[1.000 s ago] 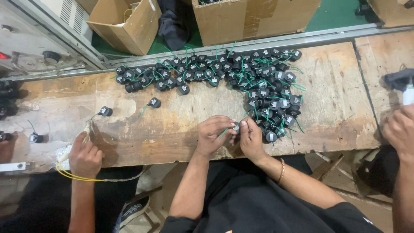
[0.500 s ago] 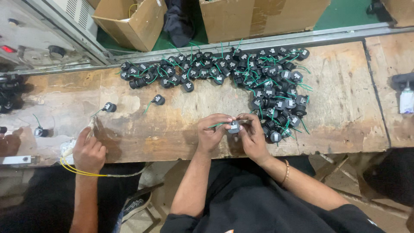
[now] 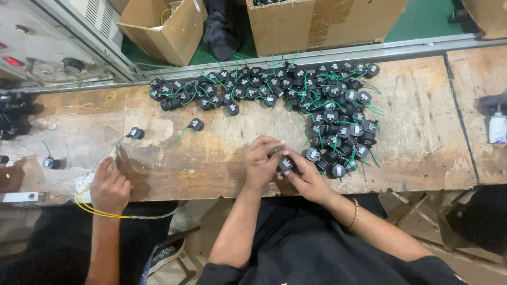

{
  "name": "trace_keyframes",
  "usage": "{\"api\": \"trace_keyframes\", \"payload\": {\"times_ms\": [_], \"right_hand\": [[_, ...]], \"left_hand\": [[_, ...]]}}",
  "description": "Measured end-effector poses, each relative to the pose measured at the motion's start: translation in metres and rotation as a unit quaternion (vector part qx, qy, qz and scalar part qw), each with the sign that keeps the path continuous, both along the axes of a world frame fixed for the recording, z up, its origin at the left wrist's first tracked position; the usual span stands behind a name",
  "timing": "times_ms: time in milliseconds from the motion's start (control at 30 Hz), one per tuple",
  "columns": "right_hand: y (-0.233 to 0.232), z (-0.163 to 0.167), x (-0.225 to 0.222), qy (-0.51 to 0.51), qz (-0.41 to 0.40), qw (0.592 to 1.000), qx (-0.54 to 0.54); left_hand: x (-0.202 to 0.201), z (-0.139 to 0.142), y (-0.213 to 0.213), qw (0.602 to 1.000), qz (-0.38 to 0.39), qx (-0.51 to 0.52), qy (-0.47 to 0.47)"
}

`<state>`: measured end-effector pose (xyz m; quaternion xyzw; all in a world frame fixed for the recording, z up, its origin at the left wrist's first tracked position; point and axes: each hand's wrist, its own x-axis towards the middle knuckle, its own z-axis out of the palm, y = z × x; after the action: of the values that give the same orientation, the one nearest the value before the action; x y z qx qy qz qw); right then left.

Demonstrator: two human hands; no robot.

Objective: The person picks up black power plug adapters with green wires from a pile on the workbench, handles and turns each one in their hands, and places them into a cardboard box. A second worker at the same bench handles similar plugs on the left side.

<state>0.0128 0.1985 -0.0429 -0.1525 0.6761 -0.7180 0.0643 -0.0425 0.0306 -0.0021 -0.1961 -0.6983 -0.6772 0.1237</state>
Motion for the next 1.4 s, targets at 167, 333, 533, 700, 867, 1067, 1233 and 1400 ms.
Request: {"api": "trace_keyframes", "payload": {"times_ms": [167, 333, 533, 700, 867, 1067, 1233, 1400], "right_hand": [[-0.002, -0.003, 0.000, -0.011, -0.044, 0.999, 0.000], [-0.002, 0.004, 0.002, -0.045, -0.071, 0.991, -0.108], [-0.009, 0.021, 0.005, 0.088, -0.111, 0.987, 0.071], [-0.012, 0.030, 0.007, 0.136, -0.139, 0.969, 0.150], [-0.009, 0.029, 0.014, 0.140, -0.146, 0.967, 0.154], [0.006, 0.027, 0.043, 0.224, -0.081, 0.948, 0.211], [0.066, 0.027, 0.080, 0.256, -0.012, 0.944, 0.208], [0.116, 0.022, 0.086, 0.236, -0.230, 0.902, 0.279]], "left_hand": [[-0.002, -0.002, -0.004, 0.999, -0.030, 0.016, 0.030], [-0.008, 0.004, -0.010, 0.981, -0.177, 0.006, 0.076], [-0.010, -0.025, -0.001, 0.971, -0.179, 0.089, -0.131], [-0.015, -0.054, -0.006, 0.924, -0.229, 0.152, -0.264], [-0.014, -0.048, -0.008, 0.934, -0.265, 0.096, -0.218], [-0.011, -0.025, -0.022, 0.883, -0.425, 0.085, -0.179], [-0.013, -0.014, -0.012, 0.931, -0.293, 0.147, -0.163], [0.008, 0.008, 0.031, 0.945, -0.087, -0.293, 0.113]]}}
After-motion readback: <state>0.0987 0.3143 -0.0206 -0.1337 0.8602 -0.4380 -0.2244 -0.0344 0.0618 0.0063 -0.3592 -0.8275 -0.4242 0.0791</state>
